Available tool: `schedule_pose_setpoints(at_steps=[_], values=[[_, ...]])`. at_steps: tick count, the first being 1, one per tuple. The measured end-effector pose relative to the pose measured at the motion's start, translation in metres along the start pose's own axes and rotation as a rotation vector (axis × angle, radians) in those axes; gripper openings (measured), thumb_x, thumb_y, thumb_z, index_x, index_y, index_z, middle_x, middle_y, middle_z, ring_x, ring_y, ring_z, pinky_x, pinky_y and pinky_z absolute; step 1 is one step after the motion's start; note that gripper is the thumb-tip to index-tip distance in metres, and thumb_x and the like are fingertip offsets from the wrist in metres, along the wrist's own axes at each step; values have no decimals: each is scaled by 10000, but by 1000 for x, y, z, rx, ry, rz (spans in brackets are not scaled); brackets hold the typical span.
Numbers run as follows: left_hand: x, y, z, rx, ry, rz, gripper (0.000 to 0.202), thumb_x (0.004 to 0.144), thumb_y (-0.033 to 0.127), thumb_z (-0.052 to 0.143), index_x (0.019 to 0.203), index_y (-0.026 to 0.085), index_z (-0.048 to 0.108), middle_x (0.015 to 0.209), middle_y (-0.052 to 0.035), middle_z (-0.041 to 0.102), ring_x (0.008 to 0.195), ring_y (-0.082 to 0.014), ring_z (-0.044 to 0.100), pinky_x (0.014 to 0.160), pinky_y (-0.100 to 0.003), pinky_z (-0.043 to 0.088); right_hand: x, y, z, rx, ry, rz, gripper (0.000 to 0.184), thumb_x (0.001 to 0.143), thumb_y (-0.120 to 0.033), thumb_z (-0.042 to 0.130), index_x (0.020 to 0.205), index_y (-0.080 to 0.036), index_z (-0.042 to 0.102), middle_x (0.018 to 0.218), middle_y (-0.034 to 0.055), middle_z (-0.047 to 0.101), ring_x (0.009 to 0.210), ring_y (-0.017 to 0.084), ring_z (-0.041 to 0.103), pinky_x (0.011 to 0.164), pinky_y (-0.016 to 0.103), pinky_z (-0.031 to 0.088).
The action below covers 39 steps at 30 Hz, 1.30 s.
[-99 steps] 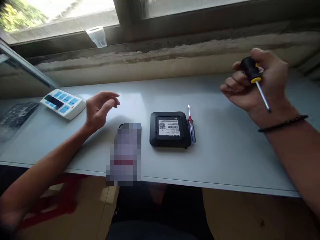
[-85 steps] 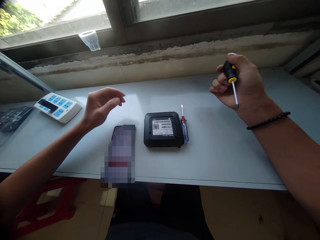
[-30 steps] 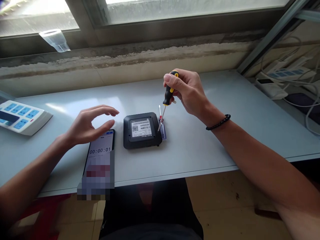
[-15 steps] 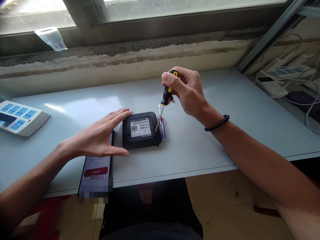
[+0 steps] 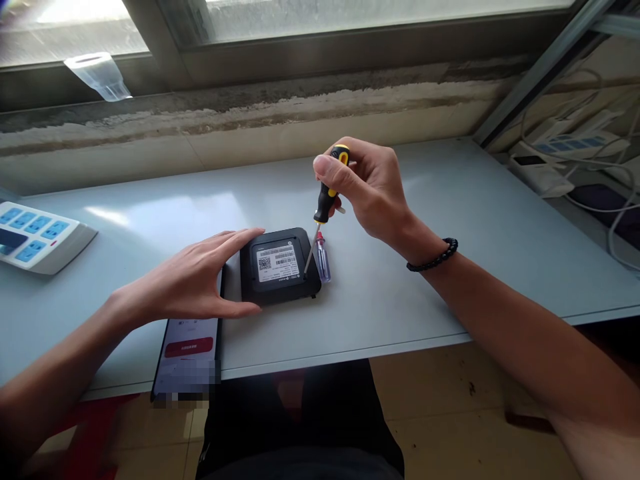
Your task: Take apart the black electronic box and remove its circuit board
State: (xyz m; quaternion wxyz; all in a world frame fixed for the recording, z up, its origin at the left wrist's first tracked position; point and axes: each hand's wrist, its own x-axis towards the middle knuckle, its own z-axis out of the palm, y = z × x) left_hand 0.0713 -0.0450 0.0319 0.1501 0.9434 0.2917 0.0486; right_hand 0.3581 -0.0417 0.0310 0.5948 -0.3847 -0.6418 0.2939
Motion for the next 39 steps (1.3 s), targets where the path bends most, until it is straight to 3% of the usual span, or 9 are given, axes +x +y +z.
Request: schedule_pose_setpoints(at_steps=[9,13,30,33,37,39], values=[[-2,3,-1,29,-3,42,941,813,605,727,1550,141,370,1436,-224,610,1264,-387,626,1027,-483,531,-6,-11,12,-162,326,-144,386,864,-514,743,726,-211,547,651,-27,476,504,72,503,433,255,413],[-1,2,-1,9,3,55,910,818,578,731,1546,170,370,1455,-205,603,1285,-373,618,1035,-464,530,-6,-11,12,-226,392,-222,338,894,-457,714,736,-210,544,663,-24,493,512,72,520,452,250,434],[-2,4,-4,7,-45,24,974,837,630,711,1561,79,365,1463,-215,586,1301,-352,589,1062,-458,511,-5,-4,13,-375,329,-419,252,887,-318,699,724,-190,554,609,-49,493,465,36,457,411,215,311],[-2,3,-3,15,-40,29,983,839,623,712,1572,75,351,1468,-220,580,1304,-358,584,1057,-461,512,-8,-8,11,-455,266,-487,204,878,-318,714,764,-209,584,634,-38,559,508,55,466,452,231,350],[-2,5,-4,14,-38,35,983,832,611,726,1563,64,362,1449,-231,593,1287,-369,596,1034,-455,521,-11,-17,10,-628,124,-681,189,897,-374,715,858,-238,589,701,-45,638,505,62,462,448,244,322],[-2,5,-4,11,-31,48,975,837,614,726,1560,67,365,1442,-231,600,1280,-372,603,1019,-448,525,-11,-24,11,-706,57,-699,205,904,-378,715,872,-234,573,699,-52,644,507,59,477,471,244,336]])
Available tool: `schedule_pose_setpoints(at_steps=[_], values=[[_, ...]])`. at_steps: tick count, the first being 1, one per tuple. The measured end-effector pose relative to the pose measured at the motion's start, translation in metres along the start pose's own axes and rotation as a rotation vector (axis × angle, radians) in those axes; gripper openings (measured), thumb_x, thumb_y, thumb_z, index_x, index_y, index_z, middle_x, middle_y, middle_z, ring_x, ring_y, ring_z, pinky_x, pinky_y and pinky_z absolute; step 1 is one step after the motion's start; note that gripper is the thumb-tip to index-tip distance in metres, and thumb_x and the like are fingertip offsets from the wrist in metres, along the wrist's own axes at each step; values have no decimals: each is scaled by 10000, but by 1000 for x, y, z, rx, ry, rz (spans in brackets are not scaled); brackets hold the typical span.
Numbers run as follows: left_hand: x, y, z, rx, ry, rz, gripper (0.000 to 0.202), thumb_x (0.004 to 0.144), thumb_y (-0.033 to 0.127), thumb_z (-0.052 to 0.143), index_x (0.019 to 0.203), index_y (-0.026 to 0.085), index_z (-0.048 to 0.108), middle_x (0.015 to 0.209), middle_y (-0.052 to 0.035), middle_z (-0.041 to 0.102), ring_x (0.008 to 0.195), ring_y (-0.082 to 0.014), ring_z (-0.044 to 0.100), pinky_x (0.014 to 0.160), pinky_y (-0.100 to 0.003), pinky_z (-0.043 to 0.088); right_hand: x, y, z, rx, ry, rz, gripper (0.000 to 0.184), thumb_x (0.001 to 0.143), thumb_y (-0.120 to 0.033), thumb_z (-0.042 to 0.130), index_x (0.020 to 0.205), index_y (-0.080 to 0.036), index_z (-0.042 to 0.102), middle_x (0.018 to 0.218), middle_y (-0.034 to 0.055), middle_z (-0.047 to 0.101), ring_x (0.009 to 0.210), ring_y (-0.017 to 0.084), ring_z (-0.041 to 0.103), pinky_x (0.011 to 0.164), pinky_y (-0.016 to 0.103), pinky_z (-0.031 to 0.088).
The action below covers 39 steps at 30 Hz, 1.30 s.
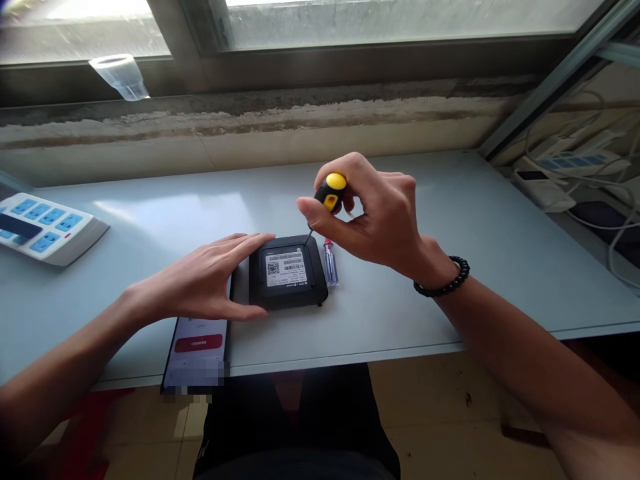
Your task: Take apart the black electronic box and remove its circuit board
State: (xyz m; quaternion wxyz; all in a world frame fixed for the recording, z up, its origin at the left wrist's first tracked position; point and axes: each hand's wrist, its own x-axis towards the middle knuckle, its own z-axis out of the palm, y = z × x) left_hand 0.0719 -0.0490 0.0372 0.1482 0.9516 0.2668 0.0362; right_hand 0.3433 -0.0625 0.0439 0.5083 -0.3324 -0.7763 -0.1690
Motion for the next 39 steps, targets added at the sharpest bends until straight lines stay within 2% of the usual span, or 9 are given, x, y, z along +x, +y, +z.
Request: schedule_pose_setpoints(at_steps=[3,7,11,16,21,28,31,34,39], values=[[-1,-1,1,3,13,17,975,838,616,728,1555,66,363,1434,-228,609,1271,-375,611,1013,-447,523,11,-4,-5,-57,-130,44,252,903,-404,717,850,-208,567,675,-39,646,512,61,513,507,242,376],[-1,-3,2,11,17,22,975,843,623,719,1552,57,360,1437,-232,608,1277,-380,607,1009,-451,524,30,-2,-11,-116,-348,252,343,874,-470,725,763,-188,565,668,3,647,543,96,539,532,280,396],[-1,-4,3,7,12,21,971,850,616,713,1557,58,350,1458,-238,593,1307,-384,592,1018,-452,523,48,-1,-13,-132,-477,412,356,838,-426,760,671,-200,542,569,-23,534,516,98,427,552,325,339],[-1,-3,3,8,9,16,1003,849,631,710,1570,45,334,1474,-253,578,1326,-381,587,1045,-447,514,66,-6,-17,-178,-631,409,413,774,-411,821,573,-208,522,503,-33,435,508,103,343,564,353,307],[0,-4,4,16,11,15,1039,846,643,711,1586,31,315,1489,-249,571,1347,-374,575,1082,-442,498,76,-10,-22,-257,-812,392,406,813,-453,784,588,-219,540,522,-11,463,531,134,371,575,364,312],[-3,-4,5,10,10,-8,1067,842,644,722,1604,37,285,1496,-259,562,1378,-371,560,1114,-438,481,71,-5,-18,-320,-808,324,643,898,-655,614,530,-211,329,429,-11,346,438,110,297,507,361,269],[-3,-3,4,5,1,-13,1049,852,643,709,1609,59,276,1520,-253,543,1399,-369,545,1126,-443,476,63,0,-18,-230,-732,289,552,866,-609,684,577,-214,429,403,-31,360,419,102,331,480,342,286],[-2,-3,4,-6,-4,-16,1052,855,645,702,1621,82,252,1543,-249,525,1417,-378,527,1128,-468,477,59,5,-19,-58,-718,260,380,855,-519,727,697,-225,546,482,-41,513,435,95,387,451,320,323],[-3,-4,4,-20,-3,-23,1058,855,642,707,1630,96,238,1557,-248,510,1422,-383,523,1129,-477,483,65,10,-25,190,-862,224,252,852,-478,724,816,-248,627,603,-41,596,488,82,497,416,265,347]])
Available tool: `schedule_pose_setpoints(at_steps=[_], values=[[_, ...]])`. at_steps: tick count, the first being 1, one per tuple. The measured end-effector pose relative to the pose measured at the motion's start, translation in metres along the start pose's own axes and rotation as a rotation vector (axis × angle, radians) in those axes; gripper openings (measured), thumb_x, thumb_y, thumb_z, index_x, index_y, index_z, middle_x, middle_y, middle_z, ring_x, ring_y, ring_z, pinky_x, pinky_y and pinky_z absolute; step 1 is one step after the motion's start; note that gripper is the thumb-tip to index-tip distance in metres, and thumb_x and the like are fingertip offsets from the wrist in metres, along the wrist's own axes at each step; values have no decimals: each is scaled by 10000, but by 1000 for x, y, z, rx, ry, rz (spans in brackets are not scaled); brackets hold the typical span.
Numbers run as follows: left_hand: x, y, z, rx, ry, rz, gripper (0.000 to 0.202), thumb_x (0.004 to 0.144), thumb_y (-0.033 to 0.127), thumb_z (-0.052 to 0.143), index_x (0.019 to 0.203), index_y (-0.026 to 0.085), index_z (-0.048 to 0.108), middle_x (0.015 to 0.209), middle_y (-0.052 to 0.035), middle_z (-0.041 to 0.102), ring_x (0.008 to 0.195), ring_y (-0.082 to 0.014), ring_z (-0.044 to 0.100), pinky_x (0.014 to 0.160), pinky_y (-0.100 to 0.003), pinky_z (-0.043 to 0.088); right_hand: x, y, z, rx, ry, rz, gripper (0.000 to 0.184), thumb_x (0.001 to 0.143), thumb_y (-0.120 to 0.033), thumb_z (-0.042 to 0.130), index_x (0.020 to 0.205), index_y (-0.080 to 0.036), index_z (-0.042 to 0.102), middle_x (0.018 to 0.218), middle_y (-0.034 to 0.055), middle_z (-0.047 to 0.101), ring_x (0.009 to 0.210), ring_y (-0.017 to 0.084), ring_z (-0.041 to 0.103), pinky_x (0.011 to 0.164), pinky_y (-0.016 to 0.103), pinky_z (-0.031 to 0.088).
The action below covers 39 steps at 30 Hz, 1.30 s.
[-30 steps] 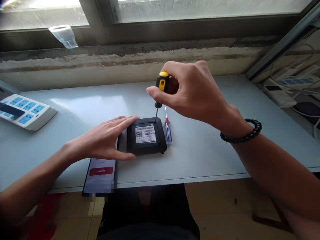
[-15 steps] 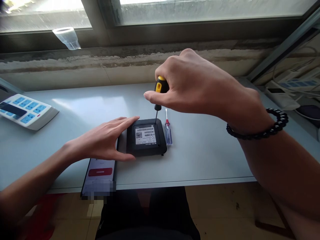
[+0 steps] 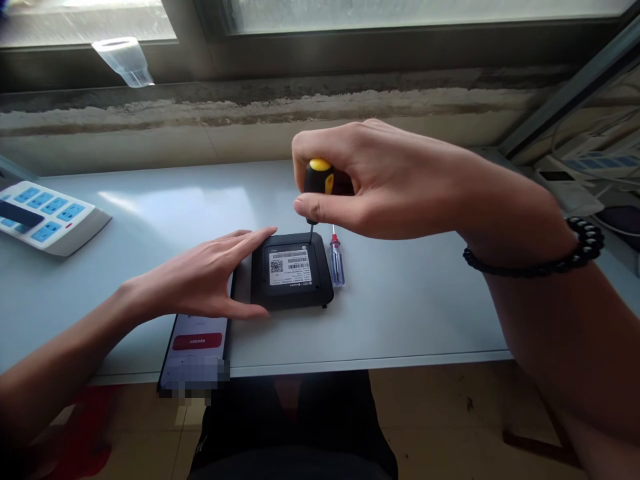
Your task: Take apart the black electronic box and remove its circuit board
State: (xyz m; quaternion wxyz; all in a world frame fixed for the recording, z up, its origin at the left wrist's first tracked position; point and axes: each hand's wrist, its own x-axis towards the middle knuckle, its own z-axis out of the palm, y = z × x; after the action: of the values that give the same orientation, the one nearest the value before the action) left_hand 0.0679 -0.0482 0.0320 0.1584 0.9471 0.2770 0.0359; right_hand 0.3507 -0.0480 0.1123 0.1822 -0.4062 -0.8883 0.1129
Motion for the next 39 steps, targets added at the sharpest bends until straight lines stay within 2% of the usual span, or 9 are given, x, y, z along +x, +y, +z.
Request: schedule_pose_setpoints(at_steps=[5,11,16,19,24,27,35,37,39], values=[[0,1,-2,-3,-25,-10,1071,857,671,685,1638,110,216,1556,-241,513,1423,-379,521,1116,-476,498,2,7,-17,72,-207,-22,298,888,-569,665,923,-273,684,677,-35,630,474,73,494,384,274,343],[0,1,-1,3,-44,-38,1094,848,681,676,1643,99,199,1569,-259,489,1451,-406,486,1116,-527,500,19,11,-28,-81,-312,-118,84,857,-357,717,891,-286,686,572,-82,578,360,53,452,285,248,283],[0,0,0,11,-33,-11,1078,857,688,666,1645,125,193,1563,-253,501,1455,-396,489,1122,-510,502,31,1,-21,-361,-237,205,290,886,-504,721,757,-245,712,551,-35,592,380,80,437,382,317,304],[-1,0,0,19,-21,1,1072,867,675,667,1649,128,177,1558,-251,507,1449,-393,495,1121,-510,503,33,1,-17,-435,-215,270,333,841,-559,757,733,-244,731,502,-39,545,372,71,397,404,311,278],[-1,-1,1,24,-3,31,1058,889,660,656,1650,107,171,1542,-262,517,1426,-389,514,1111,-505,507,33,4,-16,-402,-212,202,245,788,-399,815,667,-230,686,412,-83,419,315,38,307,339,260,204],[-2,-2,1,27,0,30,1076,883,669,660,1655,114,156,1544,-251,518,1426,-384,515,1111,-488,507,31,2,-14,-323,-170,156,186,750,-307,817,664,-230,672,420,-86,448,305,53,364,296,254,234],[0,0,0,14,-24,4,1065,872,653,672,1653,131,172,1549,-247,515,1431,-394,511,1103,-498,510,33,14,-20,-174,-230,9,146,759,-362,806,756,-251,710,460,-84,478,336,46,361,299,230,199],[0,0,0,18,-30,2,1059,879,651,667,1655,136,161,1553,-249,509,1432,-393,510,1095,-496,516,23,15,-10,-131,-170,19,170,769,-389,817,787,-255,714,509,-69,503,398,56,407,340,240,264],[-1,-1,1,20,-27,7,1061,884,657,662,1659,150,145,1559,-247,504,1429,-395,513,1085,-495,522,7,14,10,-46,239,104,237,846,-488,764,871,-258,709,619,-44,561,568,91,547,486,242,433]])
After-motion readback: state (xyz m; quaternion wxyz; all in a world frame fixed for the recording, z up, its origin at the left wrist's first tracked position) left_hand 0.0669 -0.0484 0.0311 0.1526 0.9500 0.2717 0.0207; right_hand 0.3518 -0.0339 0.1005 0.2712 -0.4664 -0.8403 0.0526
